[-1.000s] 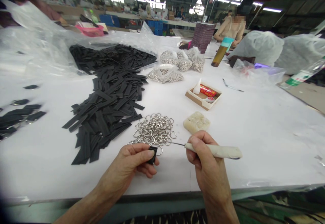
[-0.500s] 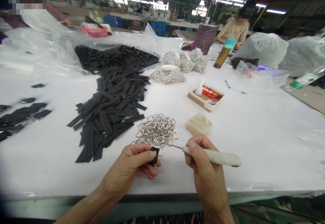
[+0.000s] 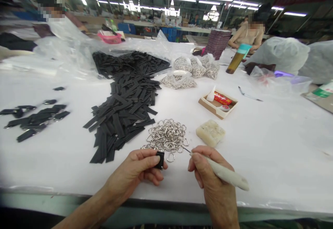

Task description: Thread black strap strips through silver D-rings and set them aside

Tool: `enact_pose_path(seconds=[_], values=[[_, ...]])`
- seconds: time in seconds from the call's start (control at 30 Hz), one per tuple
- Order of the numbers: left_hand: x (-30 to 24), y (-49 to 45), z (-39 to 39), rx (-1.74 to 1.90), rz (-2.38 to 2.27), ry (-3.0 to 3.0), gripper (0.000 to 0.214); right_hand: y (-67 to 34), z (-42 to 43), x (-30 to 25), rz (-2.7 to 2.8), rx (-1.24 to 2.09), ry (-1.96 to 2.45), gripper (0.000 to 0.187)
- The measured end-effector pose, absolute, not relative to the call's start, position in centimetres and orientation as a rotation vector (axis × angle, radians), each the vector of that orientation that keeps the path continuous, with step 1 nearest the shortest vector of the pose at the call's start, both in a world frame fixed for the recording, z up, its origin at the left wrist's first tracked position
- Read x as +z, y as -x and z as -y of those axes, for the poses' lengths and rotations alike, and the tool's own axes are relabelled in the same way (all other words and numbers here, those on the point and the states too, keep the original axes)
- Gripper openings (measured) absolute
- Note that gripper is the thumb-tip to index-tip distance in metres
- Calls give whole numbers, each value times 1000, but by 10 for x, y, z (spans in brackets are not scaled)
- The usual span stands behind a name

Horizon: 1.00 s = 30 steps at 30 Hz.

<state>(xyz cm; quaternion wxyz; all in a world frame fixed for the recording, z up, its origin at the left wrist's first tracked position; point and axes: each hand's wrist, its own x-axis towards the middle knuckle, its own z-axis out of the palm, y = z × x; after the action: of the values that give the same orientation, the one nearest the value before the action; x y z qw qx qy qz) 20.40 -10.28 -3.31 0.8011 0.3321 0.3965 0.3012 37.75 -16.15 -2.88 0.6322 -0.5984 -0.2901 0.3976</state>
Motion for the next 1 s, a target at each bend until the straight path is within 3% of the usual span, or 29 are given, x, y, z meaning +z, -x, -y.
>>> enact_pose_path(seconds=[0.2, 0.33, 0.57, 1.0], values=[[-32, -192, 105, 716, -884, -632, 17, -373, 159, -34, 742, 782, 1618, 42], [-32, -186, 106, 783, -905, -600, 16, -372, 158, -32, 884, 625, 1737, 40], [-32, -175, 108, 881, -947, -585, 18, -362, 160, -28, 940, 612, 1703, 37], [-29, -155, 110, 1031, -1034, -560, 16, -376, 161, -40, 1077, 573, 1852, 48]])
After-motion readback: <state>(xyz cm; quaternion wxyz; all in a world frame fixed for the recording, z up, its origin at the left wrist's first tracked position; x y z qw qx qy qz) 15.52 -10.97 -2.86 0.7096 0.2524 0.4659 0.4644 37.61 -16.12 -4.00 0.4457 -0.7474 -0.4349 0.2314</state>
